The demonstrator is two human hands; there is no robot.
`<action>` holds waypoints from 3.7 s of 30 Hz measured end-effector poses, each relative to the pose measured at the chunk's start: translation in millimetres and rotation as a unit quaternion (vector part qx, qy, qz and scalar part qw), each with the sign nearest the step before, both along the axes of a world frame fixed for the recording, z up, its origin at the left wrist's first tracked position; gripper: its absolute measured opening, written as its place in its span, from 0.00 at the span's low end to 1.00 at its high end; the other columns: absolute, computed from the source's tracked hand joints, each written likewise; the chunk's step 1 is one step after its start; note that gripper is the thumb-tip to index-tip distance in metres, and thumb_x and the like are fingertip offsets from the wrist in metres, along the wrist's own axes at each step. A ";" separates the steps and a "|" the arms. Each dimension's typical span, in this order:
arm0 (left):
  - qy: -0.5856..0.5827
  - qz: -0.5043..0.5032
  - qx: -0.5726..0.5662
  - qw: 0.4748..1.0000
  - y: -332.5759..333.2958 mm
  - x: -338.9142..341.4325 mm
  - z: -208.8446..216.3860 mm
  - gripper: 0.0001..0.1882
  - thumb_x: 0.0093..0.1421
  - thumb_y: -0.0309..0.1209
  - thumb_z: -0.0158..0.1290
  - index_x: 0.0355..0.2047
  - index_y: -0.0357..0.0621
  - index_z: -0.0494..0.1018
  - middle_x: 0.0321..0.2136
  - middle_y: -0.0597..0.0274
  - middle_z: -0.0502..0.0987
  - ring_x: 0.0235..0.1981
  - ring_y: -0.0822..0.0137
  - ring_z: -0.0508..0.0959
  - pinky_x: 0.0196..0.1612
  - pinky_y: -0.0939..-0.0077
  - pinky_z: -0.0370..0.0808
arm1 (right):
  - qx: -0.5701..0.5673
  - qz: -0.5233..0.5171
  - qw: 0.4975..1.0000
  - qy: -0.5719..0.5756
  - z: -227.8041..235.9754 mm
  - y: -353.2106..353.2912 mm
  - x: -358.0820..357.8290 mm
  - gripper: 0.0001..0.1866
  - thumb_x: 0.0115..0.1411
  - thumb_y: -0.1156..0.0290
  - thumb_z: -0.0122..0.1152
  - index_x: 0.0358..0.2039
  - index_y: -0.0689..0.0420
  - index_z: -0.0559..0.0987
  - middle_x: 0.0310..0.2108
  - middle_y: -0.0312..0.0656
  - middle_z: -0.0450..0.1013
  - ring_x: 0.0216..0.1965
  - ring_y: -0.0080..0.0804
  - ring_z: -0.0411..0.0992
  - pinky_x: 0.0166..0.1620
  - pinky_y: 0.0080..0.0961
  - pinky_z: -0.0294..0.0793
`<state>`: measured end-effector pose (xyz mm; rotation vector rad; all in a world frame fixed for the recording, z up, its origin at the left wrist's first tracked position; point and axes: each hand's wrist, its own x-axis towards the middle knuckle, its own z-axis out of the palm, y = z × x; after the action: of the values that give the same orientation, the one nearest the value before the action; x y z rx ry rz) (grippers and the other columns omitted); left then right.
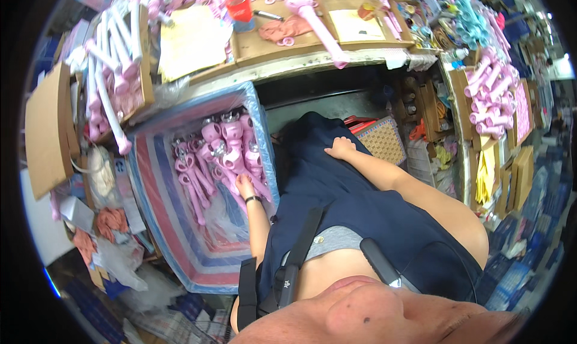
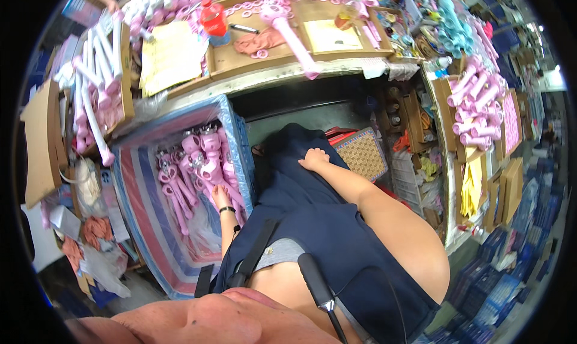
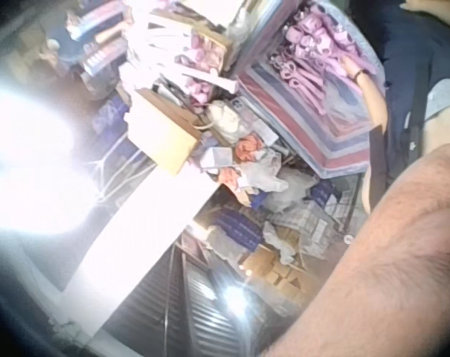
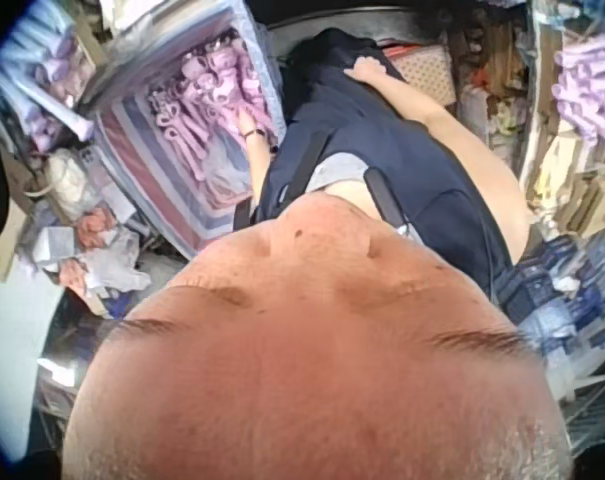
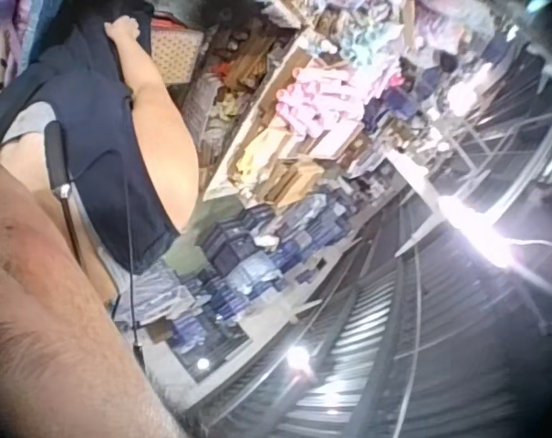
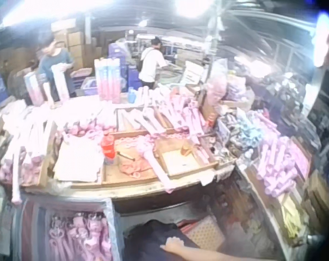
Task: The person picks up a pink bubble wand from a bin, wipes the wand and its head with a cloth, and rotates it to clean multiple sides. The person then places the wand on a nearby table among other wands.
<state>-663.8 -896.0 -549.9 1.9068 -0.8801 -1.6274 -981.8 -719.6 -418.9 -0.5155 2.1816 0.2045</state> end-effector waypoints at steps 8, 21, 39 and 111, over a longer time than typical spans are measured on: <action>0.097 -0.235 -0.154 0.955 33.5 -40.9 105.9 0.11 0.63 0.30 0.47 0.44 0.37 0.68 0.35 0.63 0.74 0.36 0.76 0.73 0.41 0.85 0.70 | -0.023 -0.130 0.991 -0.026 -35.4 49.8 -54.0 0.33 0.54 0.44 0.52 0.49 0.62 0.71 0.55 0.53 0.64 0.57 0.46 0.62 0.57 0.38 0.62; 0.185 -0.342 0.043 0.920 49.9 -134.0 140.4 0.12 0.61 0.33 0.50 0.39 0.38 0.72 0.34 0.61 0.77 0.38 0.71 0.75 0.43 0.80 0.71 | -0.239 -0.296 0.921 0.083 -24.9 7.0 -200.5 0.16 0.50 0.57 0.53 0.32 0.52 0.80 0.35 0.45 0.76 0.42 0.43 0.73 0.45 0.35 0.71; -0.370 -0.528 0.239 0.726 -46.4 -330.4 15.5 0.33 0.52 0.54 0.54 0.50 0.42 0.67 0.49 0.44 0.71 0.51 0.48 0.71 0.52 0.58 0.69 | -0.092 -0.197 0.975 -0.035 -51.8 2.4 -317.1 0.22 0.51 0.55 0.59 0.36 0.63 0.78 0.36 0.53 0.75 0.42 0.46 0.73 0.45 0.34 0.70; 0.539 -0.720 -0.394 0.189 193.2 -396.5 266.9 0.14 0.62 0.28 0.42 0.44 0.39 0.74 0.45 0.52 0.73 0.45 0.56 0.71 0.54 0.54 0.60 | -0.481 0.537 0.606 -0.337 164.6 168.4 -245.1 0.16 0.54 0.58 0.58 0.21 0.57 0.70 0.18 0.41 0.67 0.18 0.40 0.69 0.19 0.30 0.69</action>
<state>-1060.3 -702.8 -283.1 -1.5553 -2.0125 -1.6108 -1226.9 -551.2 -254.3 -2.0874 0.7881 -0.5266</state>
